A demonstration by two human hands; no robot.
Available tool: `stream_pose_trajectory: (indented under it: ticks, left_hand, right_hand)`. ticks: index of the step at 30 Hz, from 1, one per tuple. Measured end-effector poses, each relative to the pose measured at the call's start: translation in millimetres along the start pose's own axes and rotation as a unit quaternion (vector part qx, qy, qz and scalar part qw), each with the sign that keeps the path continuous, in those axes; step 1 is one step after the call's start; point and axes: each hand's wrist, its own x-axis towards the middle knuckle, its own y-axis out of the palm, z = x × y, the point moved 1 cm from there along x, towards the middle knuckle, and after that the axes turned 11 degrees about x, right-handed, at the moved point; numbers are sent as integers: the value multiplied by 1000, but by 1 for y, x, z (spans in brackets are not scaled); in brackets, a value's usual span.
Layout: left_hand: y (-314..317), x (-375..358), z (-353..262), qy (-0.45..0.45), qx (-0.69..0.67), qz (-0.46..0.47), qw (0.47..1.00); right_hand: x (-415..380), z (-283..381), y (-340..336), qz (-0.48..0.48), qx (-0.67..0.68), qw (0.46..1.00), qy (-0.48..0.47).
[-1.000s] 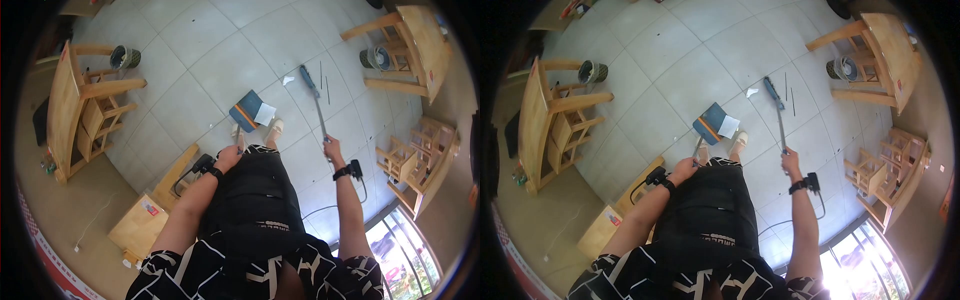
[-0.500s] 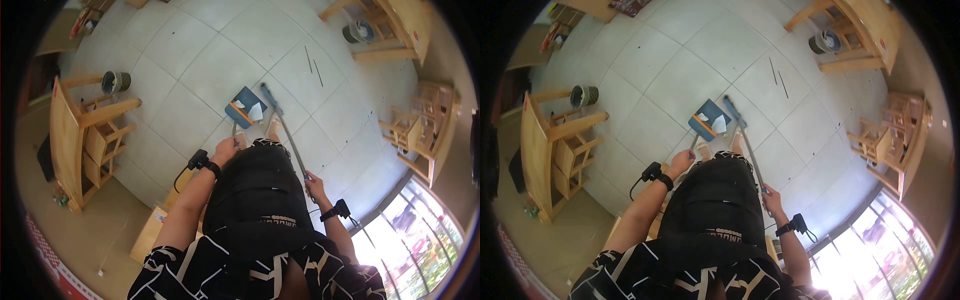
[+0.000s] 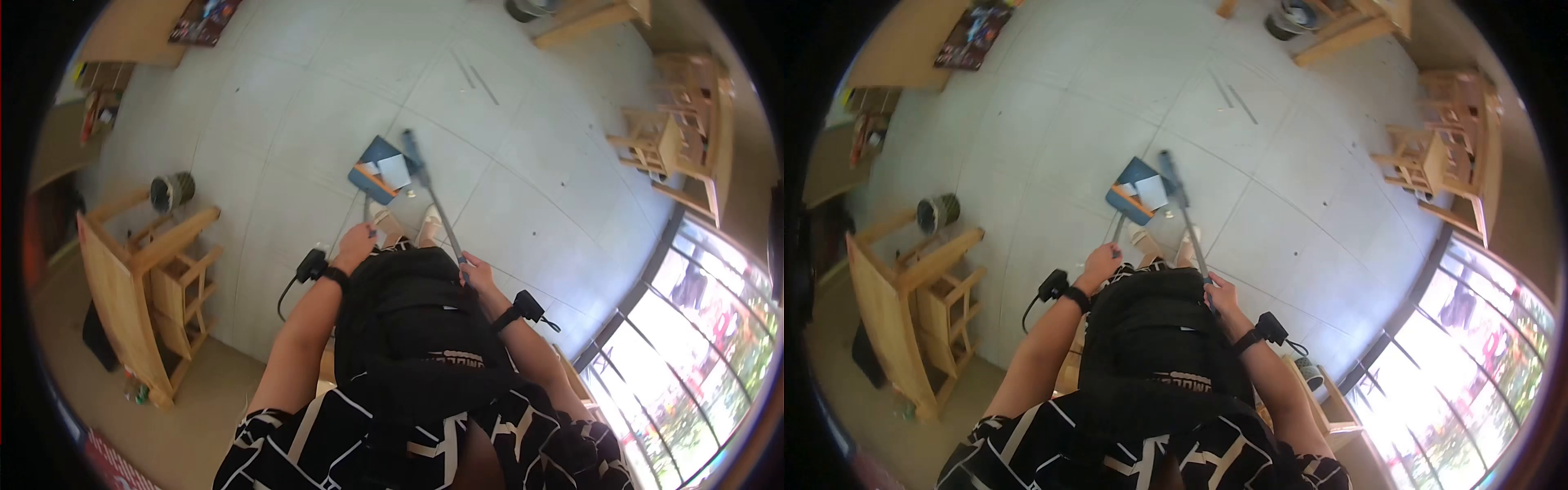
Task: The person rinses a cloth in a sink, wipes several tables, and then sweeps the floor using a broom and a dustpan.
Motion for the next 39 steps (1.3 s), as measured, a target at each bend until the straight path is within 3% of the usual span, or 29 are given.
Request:
stream_pose_trajectory:
  ticks: [3, 8, 10, 13, 19, 22, 25, 31, 33, 37, 39]
  left_hand:
    - [9, 4, 23, 38, -32, 0, 999]
    - [-17, -25, 15, -7, -122, 0, 993]
    - [-20, -46, 3, -36, -141, -13, 989]
    - [-15, -89, -23, -84, -169, -39, 981]
    - [21, -149, -78, -212, -219, -29, 952]
    - [72, -164, -82, -153, -266, -109, 945]
    - [101, -174, -97, -233, -260, -58, 935]
    - [145, -173, -118, -203, -212, -108, 950]
    - [172, -166, -116, -206, -216, -116, 947]
    - [196, -155, -121, -226, -268, -80, 933]
    - [210, -162, -124, -242, -290, -82, 922]
  right_hand:
    - [-21, 22, -33, 15, -38, 999, -15]
    - [-13, 60, -91, 16, -175, 981, -79]
    - [9, 85, -116, 52, -44, 996, -61]
    - [58, 145, -150, 51, 0, 997, -62]
    - [138, 238, -178, 75, -18, 994, -80]
    - [147, 252, -175, 66, -76, 991, -92]
    - [125, 232, -173, 64, -134, 983, -104]
    - [146, 228, -168, 120, -145, 979, -77]
    - [138, 215, -158, 133, -242, 956, -97]
    - [107, 130, -171, 118, -362, 918, -108]
    - [60, 90, -168, 141, -373, 915, -54]
